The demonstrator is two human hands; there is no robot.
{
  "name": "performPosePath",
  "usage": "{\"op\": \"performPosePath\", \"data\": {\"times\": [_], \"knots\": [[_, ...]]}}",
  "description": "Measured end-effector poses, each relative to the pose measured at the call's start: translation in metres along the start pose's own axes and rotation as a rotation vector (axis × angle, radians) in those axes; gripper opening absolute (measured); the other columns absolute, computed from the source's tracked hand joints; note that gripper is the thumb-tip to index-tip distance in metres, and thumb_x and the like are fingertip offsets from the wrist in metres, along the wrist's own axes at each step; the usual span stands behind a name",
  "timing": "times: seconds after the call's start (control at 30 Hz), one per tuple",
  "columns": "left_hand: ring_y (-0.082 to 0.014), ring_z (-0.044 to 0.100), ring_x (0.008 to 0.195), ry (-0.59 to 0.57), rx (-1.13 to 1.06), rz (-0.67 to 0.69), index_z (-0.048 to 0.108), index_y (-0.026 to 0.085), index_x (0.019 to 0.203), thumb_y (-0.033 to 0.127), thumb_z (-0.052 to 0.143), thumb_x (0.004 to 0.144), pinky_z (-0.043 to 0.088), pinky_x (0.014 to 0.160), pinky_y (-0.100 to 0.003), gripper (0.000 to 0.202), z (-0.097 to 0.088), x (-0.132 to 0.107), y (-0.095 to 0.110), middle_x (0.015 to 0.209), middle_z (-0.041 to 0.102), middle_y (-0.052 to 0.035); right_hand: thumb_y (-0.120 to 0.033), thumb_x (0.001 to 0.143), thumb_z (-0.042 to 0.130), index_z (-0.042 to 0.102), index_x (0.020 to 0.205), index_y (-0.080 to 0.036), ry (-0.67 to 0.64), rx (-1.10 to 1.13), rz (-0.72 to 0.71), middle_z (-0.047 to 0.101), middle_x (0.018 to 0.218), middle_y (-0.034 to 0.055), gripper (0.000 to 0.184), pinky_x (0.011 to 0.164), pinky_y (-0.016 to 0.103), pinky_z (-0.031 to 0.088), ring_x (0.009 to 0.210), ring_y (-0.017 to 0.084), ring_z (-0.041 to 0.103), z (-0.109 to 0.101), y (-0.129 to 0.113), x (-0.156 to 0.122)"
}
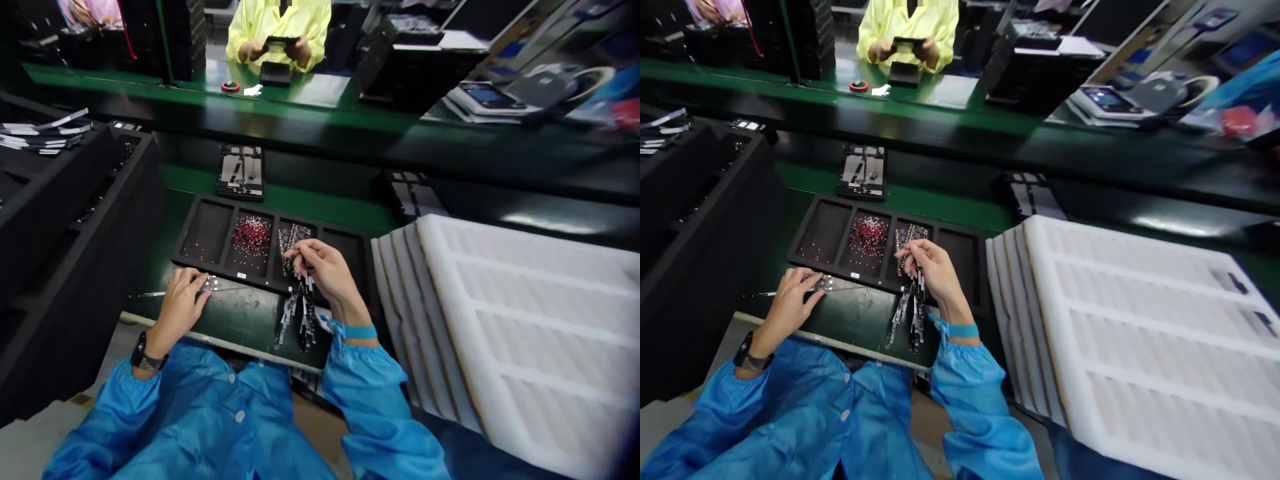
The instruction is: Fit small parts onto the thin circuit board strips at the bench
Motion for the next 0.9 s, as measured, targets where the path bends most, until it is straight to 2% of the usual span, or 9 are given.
{"op": "performPosePath", "data": {"times": [0.07,0.17,0.3,0.47,0.6,0.77,0.9], "knots": [[-0.0347,0.058,0.111,0.019,0.094,-0.030,0.076,0.019,0.123,0.029,0.058,0.101,0.051,0.094,-0.048,0.030,0.012,0.001,0.003,0.121,0.068,-0.0152,-0.058,0.081,0.084,0.067,0.091,-0.020,-0.019,-0.022,-0.019,0.080,0.092,0.0096,0.043,0.047,0.026,0.040,0.056,0.013,0.060,0.008,-0.005,0.002],[-0.0359,0.058,0.111,0.077,0.168,-0.074,0.076,0.020,0.120,0.026,0.056,0.101,0.050,0.091,-0.049,0.028,0.018,0.002,0.006,0.121,0.067,-0.0160,-0.059,0.082,0.084,0.068,0.091,-0.019,-0.074,-0.024,-0.024,0.081,0.091,0.0103,0.045,0.047,0.025,0.045,0.055,0.014,0.065,0.022,-0.006,0.005],[-0.0370,0.058,0.115,0.102,0.092,-0.046,0.074,0.024,0.113,0.021,0.058,0.098,0.049,0.093,-0.052,0.022,0.021,-0.002,0.005,0.124,0.067,-0.0149,-0.062,0.081,0.084,0.067,0.092,-0.018,-0.157,0.000,0.008,0.082,0.092,0.0113,0.049,0.049,0.025,0.051,0.059,0.017,0.072,0.034,0.001,0.006],[-0.0349,0.061,0.111,-0.014,-0.065,0.010,0.066,0.025,0.108,0.020,0.057,0.097,0.049,0.092,-0.049,0.015,0.028,-0.004,0.002,0.116,0.071,-0.0118,-0.061,0.084,0.082,0.067,0.091,-0.017,-0.172,-0.010,0.000,0.082,0.095,0.0116,0.046,0.051,0.025,0.054,0.062,0.016,0.074,0.035,0.003,0.005],[-0.0328,0.063,0.105,-0.065,-0.131,0.048,0.061,0.024,0.106,0.019,0.056,0.097,0.049,0.093,-0.047,0.011,0.031,-0.001,0.000,0.106,0.071,-0.0107,-0.059,0.087,0.080,0.068,0.091,-0.017,-0.178,-0.024,-0.016,0.081,0.093,0.0102,0.044,0.052,0.024,0.054,0.061,0.015,0.074,0.036,0.001,0.003],[-0.0313,0.063,0.104,-0.131,-0.175,0.081,0.064,0.024,0.114,0.021,0.055,0.098,0.050,0.095,-0.047,0.018,0.033,0.004,-0.004,0.108,0.072,-0.0101,-0.058,0.088,0.079,0.068,0.093,-0.017,-0.181,-0.028,-0.033,0.081,0.095,0.0101,0.043,0.052,0.025,0.054,0.062,0.016,0.074,0.035,0.000,0.001],[-0.0306,0.063,0.101,-0.166,-0.188,0.149,0.066,0.022,0.104,0.023,0.055,0.100,0.049,0.094,-0.046,0.012,0.029,0.007,-0.001,0.100,0.072,-0.0096,-0.056,0.086,0.081,0.067,0.093,-0.017,-0.163,-0.021,-0.035,0.081,0.093,0.0093,0.042,0.050,0.025,0.053,0.060,0.016,0.074,0.034,0.002,0.001]]}}
Point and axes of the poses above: each hand's wrist, its own x-axis towards the middle knuckle, its own z-axis out of the palm, y = z × x, the point moved 7 cm from there along x, towards the middle knuckle
